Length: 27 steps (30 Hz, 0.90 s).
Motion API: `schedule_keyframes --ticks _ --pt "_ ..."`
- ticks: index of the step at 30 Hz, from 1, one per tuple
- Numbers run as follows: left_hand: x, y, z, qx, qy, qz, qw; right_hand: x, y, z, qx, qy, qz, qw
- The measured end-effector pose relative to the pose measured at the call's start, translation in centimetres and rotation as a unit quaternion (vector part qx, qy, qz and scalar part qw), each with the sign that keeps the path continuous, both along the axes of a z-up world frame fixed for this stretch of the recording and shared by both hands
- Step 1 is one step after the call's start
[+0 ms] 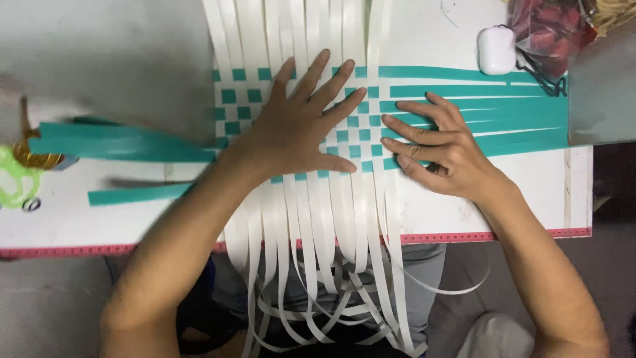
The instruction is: Manually weaving white and teal plastic strips on a table to create a patterned material.
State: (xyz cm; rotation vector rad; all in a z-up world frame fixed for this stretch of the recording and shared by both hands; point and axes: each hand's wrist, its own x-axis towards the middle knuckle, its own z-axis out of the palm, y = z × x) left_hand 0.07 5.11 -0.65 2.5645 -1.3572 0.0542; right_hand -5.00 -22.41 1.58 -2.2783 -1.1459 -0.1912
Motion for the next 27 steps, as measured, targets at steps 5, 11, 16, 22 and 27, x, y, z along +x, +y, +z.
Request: schedule_keyframes --ticks 5,11,16,22,27 --pt "-8.2 5.5 3.9 -0.07 0.03 0.098 0.992 -0.4 -0.2 -0.1 -0.023 -0.033 0.012 0.999" --pt "-15.6 8.8 3.1 -0.075 -0.15 0.289 0.942 -0.7 0.3 -0.2 -0.036 -0.036 0.001 0.999" --pt "-16.0 8.7 3.6 -0.021 -0.147 0.331 0.932 -1.1 0.4 0.0 -0.035 -0.032 -0.013 0.999" --pt "-15.5 9.1 3.9 0.007 -0.105 0.345 0.933 -1.1 0.3 -0.1 -0.034 -0.027 -0.019 0.999" --pt "-15.1 9.0 3.6 0.017 -0.101 0.358 0.928 -1.1 0.2 -0.2 -0.042 -0.025 -0.019 0.999"
